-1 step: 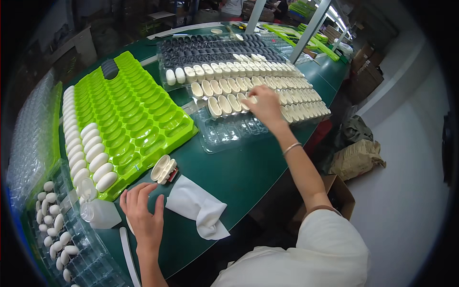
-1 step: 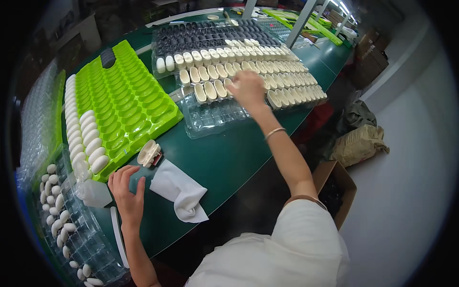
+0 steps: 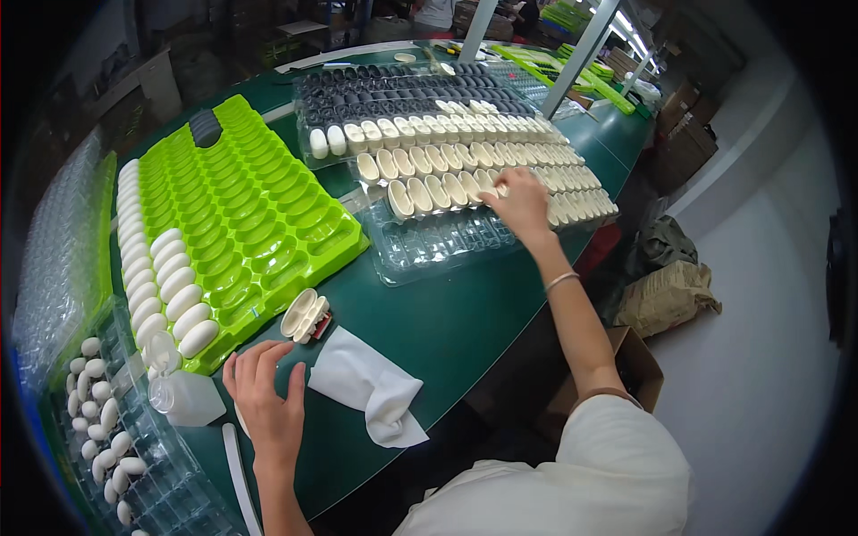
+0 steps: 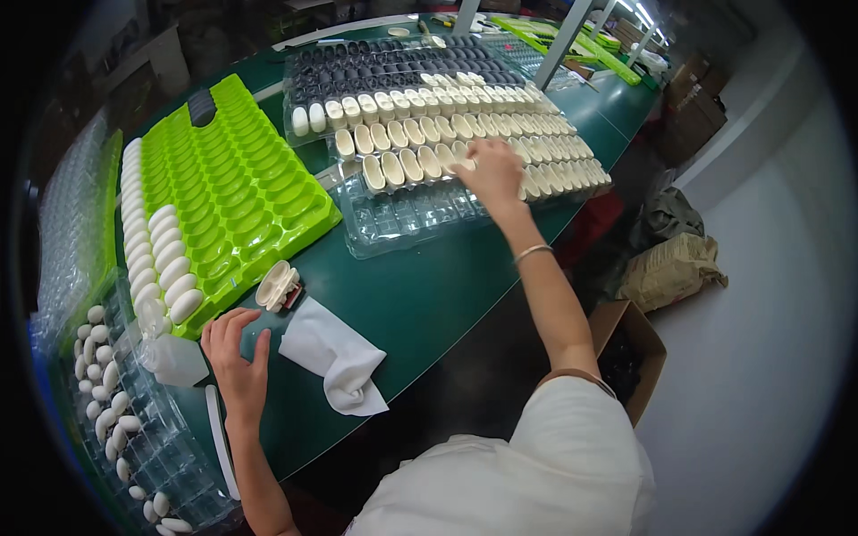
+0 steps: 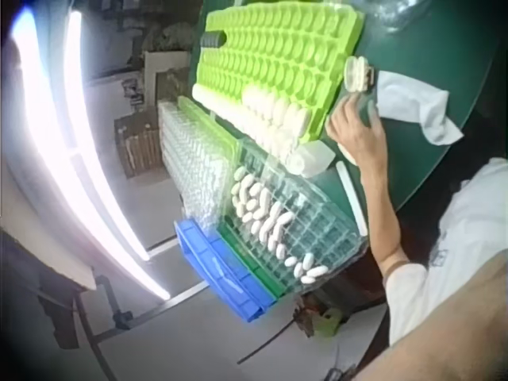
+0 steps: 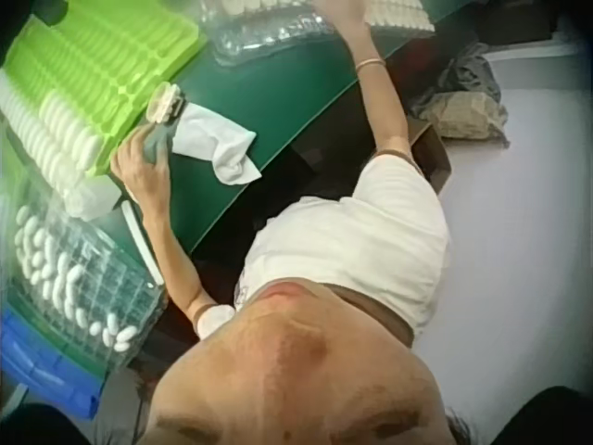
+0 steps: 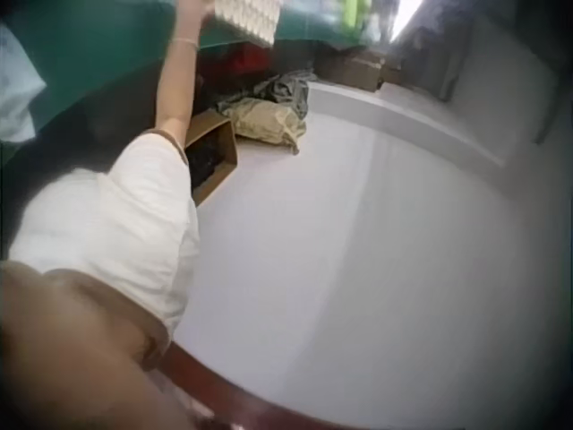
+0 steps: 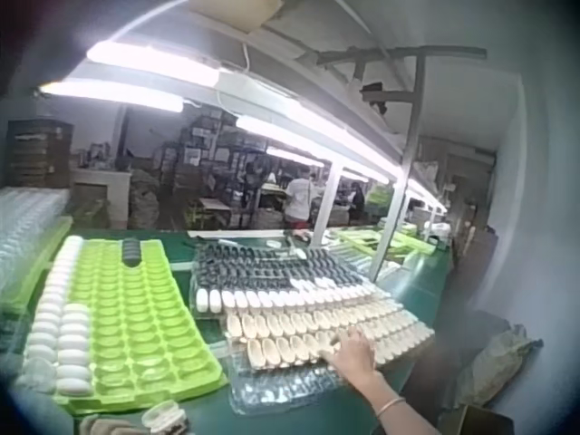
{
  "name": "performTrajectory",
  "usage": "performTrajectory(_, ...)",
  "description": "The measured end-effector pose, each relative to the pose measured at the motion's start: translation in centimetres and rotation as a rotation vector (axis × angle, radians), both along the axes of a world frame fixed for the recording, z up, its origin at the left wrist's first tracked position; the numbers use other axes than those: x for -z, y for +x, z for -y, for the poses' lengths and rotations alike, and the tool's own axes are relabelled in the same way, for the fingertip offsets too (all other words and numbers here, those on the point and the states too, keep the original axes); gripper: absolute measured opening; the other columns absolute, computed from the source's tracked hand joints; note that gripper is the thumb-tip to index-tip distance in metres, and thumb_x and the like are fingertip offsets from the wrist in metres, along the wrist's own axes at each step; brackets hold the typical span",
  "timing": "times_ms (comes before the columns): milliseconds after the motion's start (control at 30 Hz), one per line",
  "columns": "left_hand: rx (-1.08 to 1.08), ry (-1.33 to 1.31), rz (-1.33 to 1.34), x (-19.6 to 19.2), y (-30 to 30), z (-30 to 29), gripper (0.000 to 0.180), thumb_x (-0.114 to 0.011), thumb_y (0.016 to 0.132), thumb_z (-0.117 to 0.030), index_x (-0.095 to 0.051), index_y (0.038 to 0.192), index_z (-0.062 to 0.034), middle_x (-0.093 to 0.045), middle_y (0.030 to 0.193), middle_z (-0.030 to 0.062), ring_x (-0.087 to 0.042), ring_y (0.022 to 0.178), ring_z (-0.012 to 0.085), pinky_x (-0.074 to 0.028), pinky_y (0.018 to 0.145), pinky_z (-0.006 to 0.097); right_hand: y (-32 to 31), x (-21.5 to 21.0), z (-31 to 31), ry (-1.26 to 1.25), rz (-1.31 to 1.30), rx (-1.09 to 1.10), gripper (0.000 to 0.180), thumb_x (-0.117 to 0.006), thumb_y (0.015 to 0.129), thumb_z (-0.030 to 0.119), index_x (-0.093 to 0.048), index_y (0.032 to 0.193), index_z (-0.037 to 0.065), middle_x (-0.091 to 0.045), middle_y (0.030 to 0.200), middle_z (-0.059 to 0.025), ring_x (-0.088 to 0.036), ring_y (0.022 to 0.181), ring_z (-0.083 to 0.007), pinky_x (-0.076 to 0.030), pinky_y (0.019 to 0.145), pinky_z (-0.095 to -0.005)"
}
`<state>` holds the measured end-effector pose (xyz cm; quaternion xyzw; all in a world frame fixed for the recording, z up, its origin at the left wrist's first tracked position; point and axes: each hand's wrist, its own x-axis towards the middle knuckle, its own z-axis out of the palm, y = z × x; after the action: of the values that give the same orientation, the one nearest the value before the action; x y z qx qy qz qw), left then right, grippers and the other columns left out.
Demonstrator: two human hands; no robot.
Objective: The person cleans white wireless earbud cases at a workstation. They open the cases, wipe the interior and exterior with a white cloth, and place the cleaned units into a green tray. The process is repeated for multiple cases.
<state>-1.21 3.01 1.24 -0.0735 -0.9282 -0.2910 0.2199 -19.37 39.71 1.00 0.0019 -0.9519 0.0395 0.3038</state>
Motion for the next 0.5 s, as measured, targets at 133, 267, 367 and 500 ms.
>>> performTrajectory(133, -0.004, 0.018, 0.008, 0.1, -0.1, 0.3, 0.023, -0.064, 0.068, -0.005, -0.056, 0.089, -0.0072, -0.056, 0.091, 0.0045, -0.051, 0.09, 0.0221, -0.027, 0.095, 0.041, 3.9, 1.1, -5.9, 0.076, 0.216, 0.256, 0.031, -0.07, 0.063, 0.039, -0.062, 0.073, 0.01, -0.053, 0.092, -0.007, -0.05, 0.091, -0.0232, -0.038, 0.078, -0.0384)
performTrajectory(267, -0.017, 0.074, 0.001, 0.3, 0.0, 2.3, 0.017, -0.062, 0.07, -0.006, -0.058, 0.086, -0.0064, -0.058, 0.091, 0.007, -0.052, 0.091, 0.0242, -0.028, 0.094, 0.039, 3.6, 1.4, -4.2, 0.068, 0.045, 0.09, 0.023, -0.066, 0.07, 0.026, -0.062, 0.079, 0.006, -0.055, 0.091, -0.0071, -0.054, 0.083, -0.0253, -0.042, 0.072, -0.0381)
performTrajectory(367, 0.002, 0.166, -0.034, 0.6, -0.8, 1.8, 0.02, -0.064, 0.068, -0.005, -0.059, 0.087, -0.0061, -0.059, 0.09, 0.008, -0.053, 0.091, 0.0256, -0.036, 0.086, 0.034, 4.7, -0.4, 1.4, -0.321, 0.073, -0.144, 0.016, -0.065, 0.071, 0.013, -0.06, 0.082, 0.003, -0.059, 0.089, -0.0098, -0.059, 0.077, -0.0237, -0.046, 0.066, -0.0328)
performTrajectory(500, 0.079, 0.445, -0.003, 0.9, -0.2, 1.8, 0.042, -0.069, 0.066, -0.012, -0.053, 0.104, -0.006, -0.058, 0.092, 0.009, -0.053, 0.087, 0.0246, -0.038, 0.079, 0.034, 8.5, -2.7, 15.3, -0.645, 0.375, -0.844, 0.022, -0.07, 0.065, 0.005, -0.056, 0.081, 0.003, -0.062, 0.087, -0.0096, -0.061, 0.076, -0.0195, -0.047, 0.067, -0.0268)
